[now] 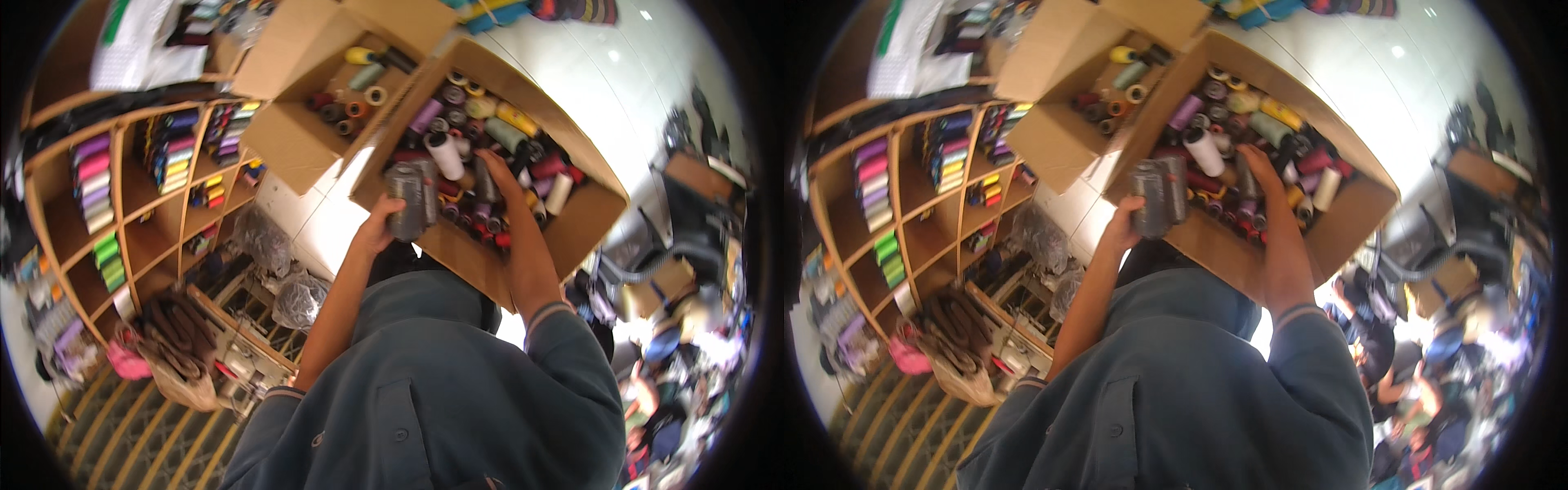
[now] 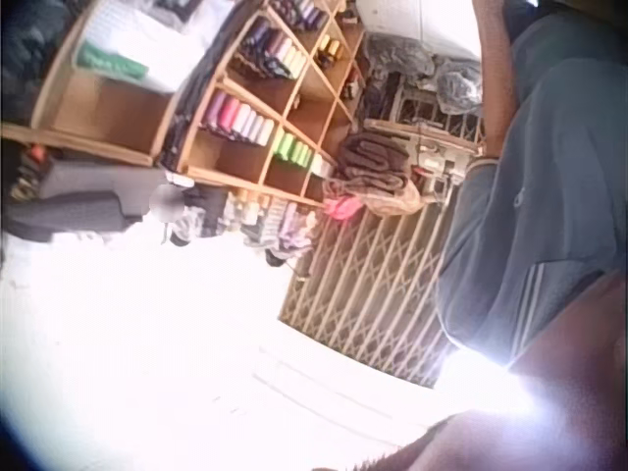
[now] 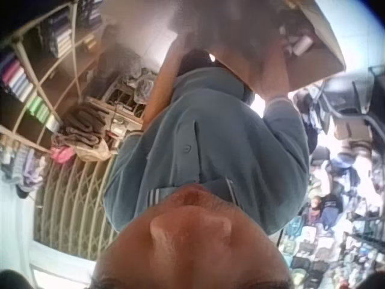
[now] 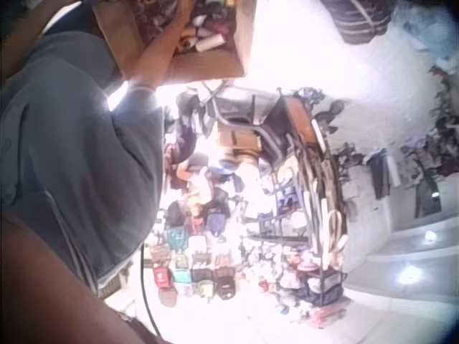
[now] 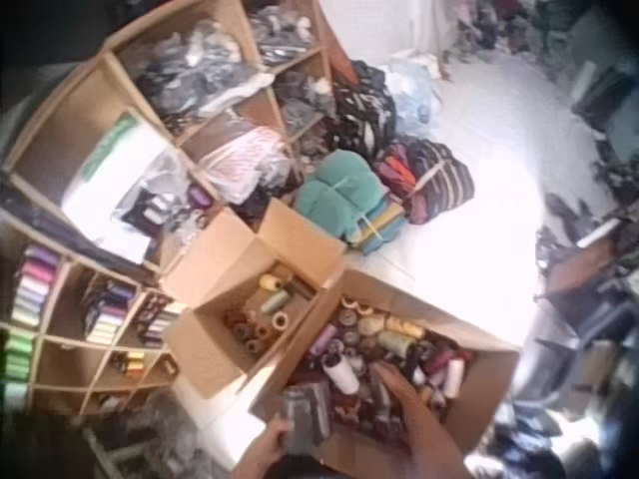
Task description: The person organizes thread spools by picking them up from a cardboard box and placing them onto a wooden shelf. The person handles spools of various colors, including blue, purple, and white, and arranges them in rows on the shelf.
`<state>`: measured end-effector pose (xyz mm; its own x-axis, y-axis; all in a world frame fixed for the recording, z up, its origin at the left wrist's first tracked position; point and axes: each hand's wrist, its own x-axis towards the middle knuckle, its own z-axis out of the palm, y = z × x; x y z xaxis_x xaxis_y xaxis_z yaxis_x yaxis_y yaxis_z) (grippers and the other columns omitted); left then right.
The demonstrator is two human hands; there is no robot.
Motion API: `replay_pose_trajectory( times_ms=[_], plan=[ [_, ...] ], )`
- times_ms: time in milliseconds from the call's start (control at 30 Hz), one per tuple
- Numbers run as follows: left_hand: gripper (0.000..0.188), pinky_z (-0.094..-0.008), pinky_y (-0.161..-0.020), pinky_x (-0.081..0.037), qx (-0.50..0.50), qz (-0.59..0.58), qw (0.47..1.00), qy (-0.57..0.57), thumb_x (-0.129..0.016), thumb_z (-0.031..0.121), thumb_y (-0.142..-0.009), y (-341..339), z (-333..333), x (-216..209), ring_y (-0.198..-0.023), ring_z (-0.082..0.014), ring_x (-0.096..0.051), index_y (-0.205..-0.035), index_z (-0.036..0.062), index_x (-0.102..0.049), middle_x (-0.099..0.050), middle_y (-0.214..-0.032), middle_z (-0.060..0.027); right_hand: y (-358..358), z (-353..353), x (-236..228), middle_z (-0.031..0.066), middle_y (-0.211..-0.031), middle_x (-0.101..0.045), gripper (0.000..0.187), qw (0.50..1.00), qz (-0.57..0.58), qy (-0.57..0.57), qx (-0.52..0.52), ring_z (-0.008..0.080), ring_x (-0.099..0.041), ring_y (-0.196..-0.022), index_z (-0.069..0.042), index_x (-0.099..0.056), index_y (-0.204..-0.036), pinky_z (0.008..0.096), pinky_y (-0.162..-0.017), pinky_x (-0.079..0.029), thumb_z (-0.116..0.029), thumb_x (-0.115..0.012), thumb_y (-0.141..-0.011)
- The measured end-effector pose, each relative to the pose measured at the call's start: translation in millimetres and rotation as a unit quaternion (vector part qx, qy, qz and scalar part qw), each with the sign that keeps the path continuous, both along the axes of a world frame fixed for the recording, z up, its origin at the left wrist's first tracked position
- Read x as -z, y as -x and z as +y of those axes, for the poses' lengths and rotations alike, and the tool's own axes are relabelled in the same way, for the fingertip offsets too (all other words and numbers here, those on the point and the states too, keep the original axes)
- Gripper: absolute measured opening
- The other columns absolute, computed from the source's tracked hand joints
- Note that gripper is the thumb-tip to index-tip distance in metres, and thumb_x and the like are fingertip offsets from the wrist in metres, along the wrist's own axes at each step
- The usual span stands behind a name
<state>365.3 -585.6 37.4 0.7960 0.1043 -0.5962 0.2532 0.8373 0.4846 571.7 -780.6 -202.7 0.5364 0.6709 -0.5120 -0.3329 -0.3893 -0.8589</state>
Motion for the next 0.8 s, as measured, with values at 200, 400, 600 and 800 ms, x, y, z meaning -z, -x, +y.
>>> replay_pose_trajectory(
  times_ms=[200, 400, 600, 800],
  plan=[
    [0.068, -0.0335, -0.089, -0.049, -0.022, -0.018, 1.000, 0.012, -0.065, 0.036, -0.076, 24, 7, -25, -0.105, -0.0204, -0.059, -0.133, 0.0046, -0.045, -0.057, -0.118, -0.0098, -10, -24, 10, 0.0094, -0.108, -0.060, 0.065, 0.961, 0.234, 0.129, 0.078, 0.0232, -0.057, -0.093, -0.011, -0.058, -0.120, 0.0350, -0.083, -0.046, -0.060, -0.061, -0.077],
    [0.066, -0.0336, -0.090, -0.048, -0.048, -0.004, 0.999, 0.005, -0.065, 0.032, -0.076, 60, 9, -30, -0.107, -0.0200, -0.057, -0.133, 0.0045, -0.045, -0.056, -0.122, -0.0110, -8, 15, 9, 0.0119, -0.117, -0.058, 0.076, 0.953, 0.199, 0.226, -0.016, 0.0270, -0.055, -0.100, -0.008, -0.052, -0.129, 0.0367, -0.088, -0.043, -0.061, -0.059, -0.075],
    [0.069, -0.0350, -0.091, -0.048, -0.074, -0.059, 0.995, 0.016, -0.065, 0.033, -0.075, 85, 7, -40, -0.108, -0.0220, -0.057, -0.133, 0.0036, -0.044, -0.055, -0.124, -0.0116, -16, -3, 20, 0.0102, -0.117, -0.057, 0.062, 0.990, 0.036, 0.132, 0.022, 0.0236, -0.054, -0.101, -0.007, -0.057, -0.124, 0.0340, -0.087, -0.043, -0.053, -0.055, -0.082],
    [0.070, -0.0364, -0.094, -0.047, -0.089, -0.104, 0.990, 0.038, -0.062, 0.036, -0.077, 135, 4, -27, -0.111, -0.0272, -0.057, -0.135, 0.0035, -0.040, -0.054, -0.126, -0.0189, 19, 6, -98, 0.0071, -0.106, -0.057, 0.047, 0.972, 0.193, 0.057, 0.118, 0.0218, -0.060, -0.089, -0.015, -0.054, -0.123, 0.0342, -0.074, -0.051, -0.048, -0.047, -0.090]
  ],
)
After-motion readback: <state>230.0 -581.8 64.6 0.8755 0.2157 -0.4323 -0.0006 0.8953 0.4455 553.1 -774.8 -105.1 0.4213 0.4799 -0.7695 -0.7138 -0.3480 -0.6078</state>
